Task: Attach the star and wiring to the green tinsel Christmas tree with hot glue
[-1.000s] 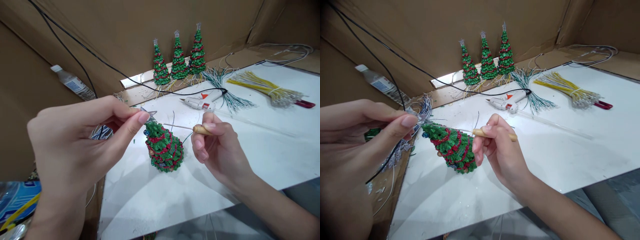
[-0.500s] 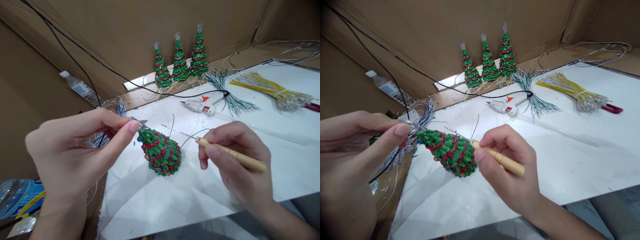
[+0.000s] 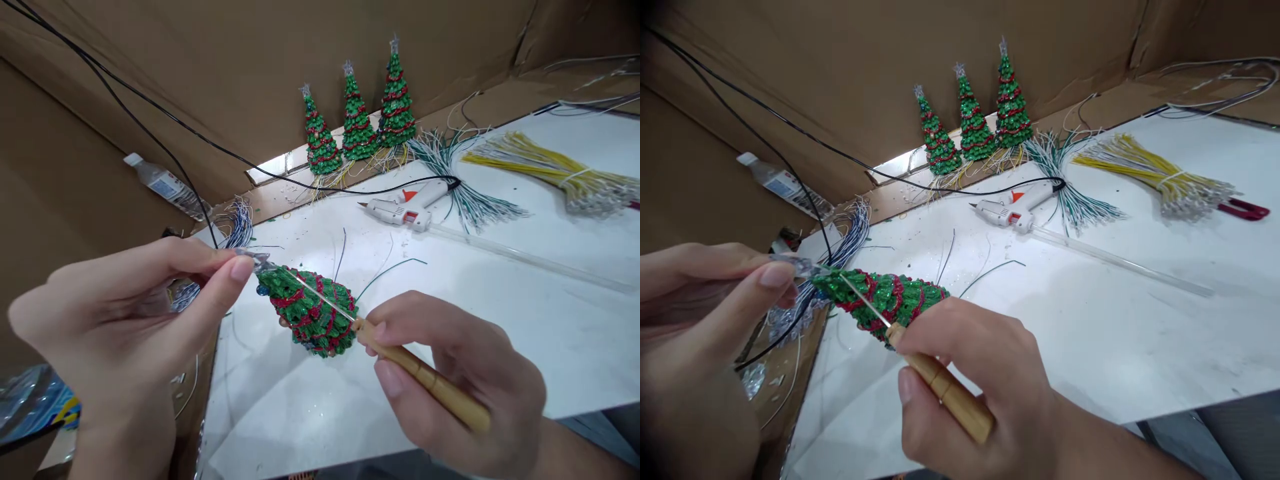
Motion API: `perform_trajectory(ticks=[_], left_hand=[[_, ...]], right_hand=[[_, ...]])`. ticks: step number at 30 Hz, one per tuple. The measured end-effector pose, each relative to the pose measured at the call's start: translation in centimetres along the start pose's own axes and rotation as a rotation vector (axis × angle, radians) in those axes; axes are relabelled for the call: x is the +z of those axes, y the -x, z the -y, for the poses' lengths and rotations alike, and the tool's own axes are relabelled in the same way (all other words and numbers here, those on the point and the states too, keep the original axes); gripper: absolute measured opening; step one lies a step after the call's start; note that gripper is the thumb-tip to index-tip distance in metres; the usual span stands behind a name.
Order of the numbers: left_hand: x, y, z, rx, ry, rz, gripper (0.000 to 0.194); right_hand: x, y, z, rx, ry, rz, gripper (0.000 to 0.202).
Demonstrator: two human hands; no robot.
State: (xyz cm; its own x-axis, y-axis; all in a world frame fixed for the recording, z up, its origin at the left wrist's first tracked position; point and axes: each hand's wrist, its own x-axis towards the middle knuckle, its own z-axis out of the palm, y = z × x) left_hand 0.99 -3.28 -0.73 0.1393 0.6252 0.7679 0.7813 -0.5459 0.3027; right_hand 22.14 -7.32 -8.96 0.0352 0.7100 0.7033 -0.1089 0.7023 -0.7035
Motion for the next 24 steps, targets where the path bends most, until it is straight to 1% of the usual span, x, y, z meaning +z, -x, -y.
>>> perform_trajectory(ticks=[3,8,15,19,24], left_hand=[[-0.08,-0.01,0.00,0.007,-0.001,-0.005,0.014],[-0.21,0.10,-0.15,0.003,-0.018,0.014,0.013],[-0.18,-0.02,-0.30,0.005,-0.035,0.023,0.010],[-0.12,-0.15,-0.43,0.016,-0.028,0.044,0.011],[-0.21,-0.12,-0.44,-0.002,-0.043,0.052,0.011]], right_hand=[[-0.04,-0.18,0.04,-0.029,0.018,0.038,0.029],[-0.07,-0.19,0.05,-0.017,0.012,0.080,0.030],[0.01,0.10,-0.13,0.004,0.013,0.073,0.032],[0.04,0.29,-0.11,0.016,0.004,0.082,0.032],[0.08,0.27,-0.09,0.048,-0.023,0.098,0.030]])
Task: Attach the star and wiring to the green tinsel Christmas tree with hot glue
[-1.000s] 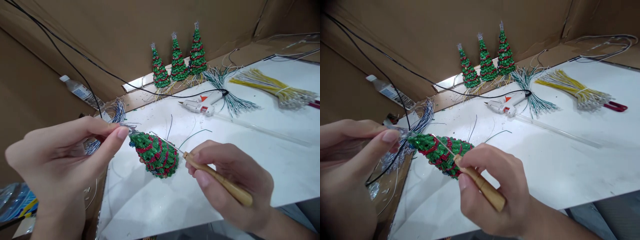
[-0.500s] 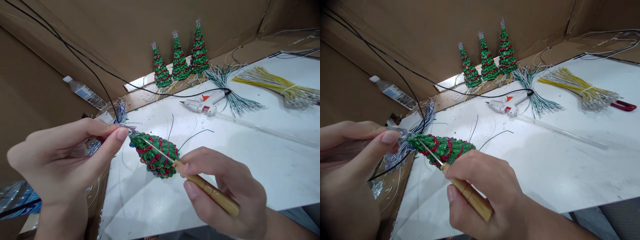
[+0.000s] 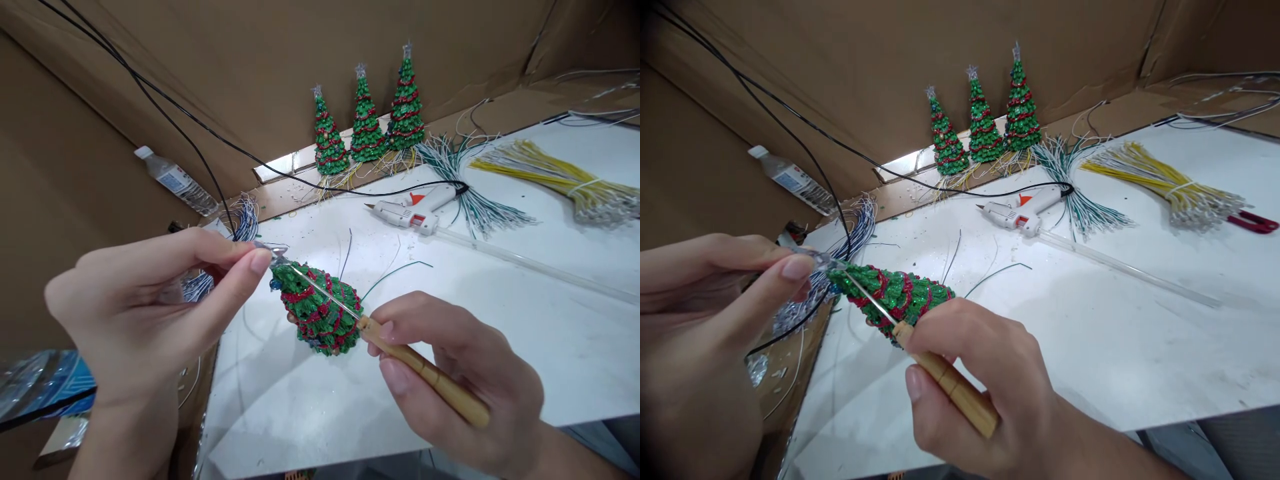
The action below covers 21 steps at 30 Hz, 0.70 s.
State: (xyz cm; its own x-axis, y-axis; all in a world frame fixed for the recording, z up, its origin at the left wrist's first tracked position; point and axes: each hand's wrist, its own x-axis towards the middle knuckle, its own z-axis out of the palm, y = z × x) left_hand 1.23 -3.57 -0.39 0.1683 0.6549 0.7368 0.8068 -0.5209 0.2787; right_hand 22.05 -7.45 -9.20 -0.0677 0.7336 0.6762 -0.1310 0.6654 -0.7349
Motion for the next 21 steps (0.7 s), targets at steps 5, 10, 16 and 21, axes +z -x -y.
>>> perform_trajectory(ticks=[5,10,16,21], left_hand=[[-0.09,-0.04,-0.13,-0.018,-0.025,0.012,0.012],[-0.09,-0.04,-0.23,-0.041,-0.020,0.014,0.012],[0.14,-0.11,-0.13,-0.035,-0.015,0.010,0.012],[-0.04,-0.12,-0.31,-0.027,-0.009,0.018,0.011]], right_hand=[[-0.09,0.00,-0.14,0.010,-0.007,0.016,0.031],[0.00,0.11,-0.09,0.024,-0.024,0.009,0.033],[-0.05,0.31,-0.09,0.056,-0.027,0.019,0.032],[-0.16,0.40,-0.30,0.071,-0.040,0.024,0.032]])
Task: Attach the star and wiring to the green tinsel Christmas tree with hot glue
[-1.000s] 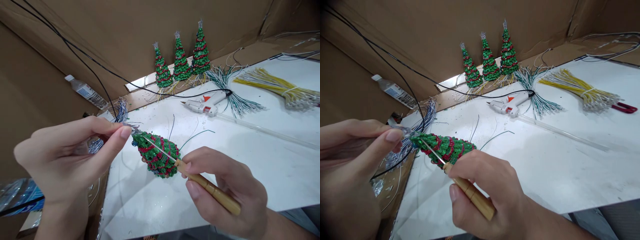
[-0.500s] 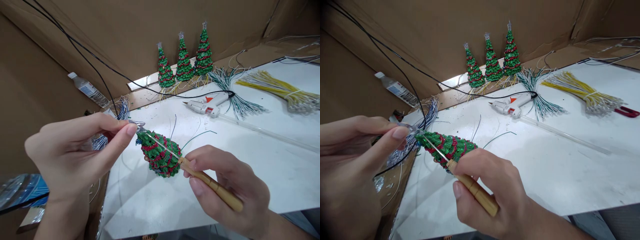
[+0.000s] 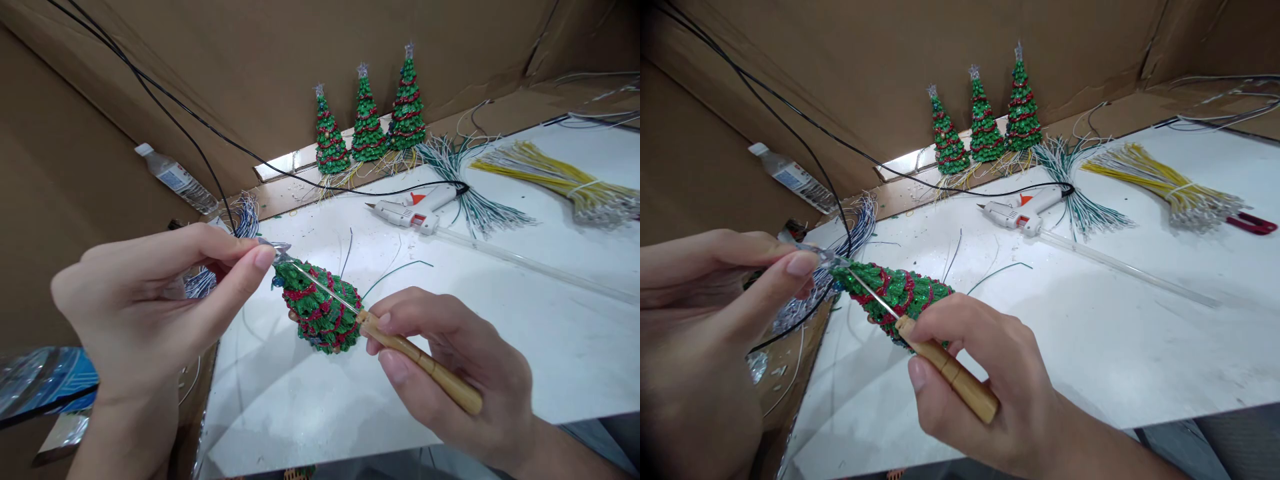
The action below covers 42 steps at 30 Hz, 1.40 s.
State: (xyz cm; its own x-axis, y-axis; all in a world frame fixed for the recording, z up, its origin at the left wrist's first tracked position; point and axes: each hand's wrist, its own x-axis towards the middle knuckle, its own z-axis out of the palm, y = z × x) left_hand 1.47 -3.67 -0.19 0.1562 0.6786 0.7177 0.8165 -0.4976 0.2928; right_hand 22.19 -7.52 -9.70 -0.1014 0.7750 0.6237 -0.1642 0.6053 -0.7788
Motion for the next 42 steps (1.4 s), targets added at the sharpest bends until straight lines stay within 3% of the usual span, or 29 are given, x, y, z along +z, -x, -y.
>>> perform_trajectory(ticks=[12,17,23,27,32,42], left_hand=[[-0.2,-0.2,-0.2,0.040,-0.003,0.024,0.008],[-0.2,-0.7,-0.4,0.118,0.035,0.057,0.011],[0.1,-1.2,-0.8,0.215,0.048,0.047,0.015],[-0.1,-1.1,-0.9,0.243,0.039,0.060,0.016],[-0.3,-0.9,-0.9,0.233,0.033,0.081,0.013],[-0.7,-1.0,-0.5,0.116,0.162,0.199,0.012]], right_hand=[[-0.2,0.2,0.0,0.011,-0.008,0.003,0.032],[-1.9,0.2,0.0,0.033,0.148,-0.004,0.023],[-5.3,0.2,-0.6,0.144,0.655,0.267,0.016],[-6.4,0.2,-0.9,0.234,0.864,0.460,0.017],[-6.7,0.5,-0.8,0.211,0.955,0.596,0.019],[-7.0,0.8,-1.0,0.266,0.959,0.745,0.028]])
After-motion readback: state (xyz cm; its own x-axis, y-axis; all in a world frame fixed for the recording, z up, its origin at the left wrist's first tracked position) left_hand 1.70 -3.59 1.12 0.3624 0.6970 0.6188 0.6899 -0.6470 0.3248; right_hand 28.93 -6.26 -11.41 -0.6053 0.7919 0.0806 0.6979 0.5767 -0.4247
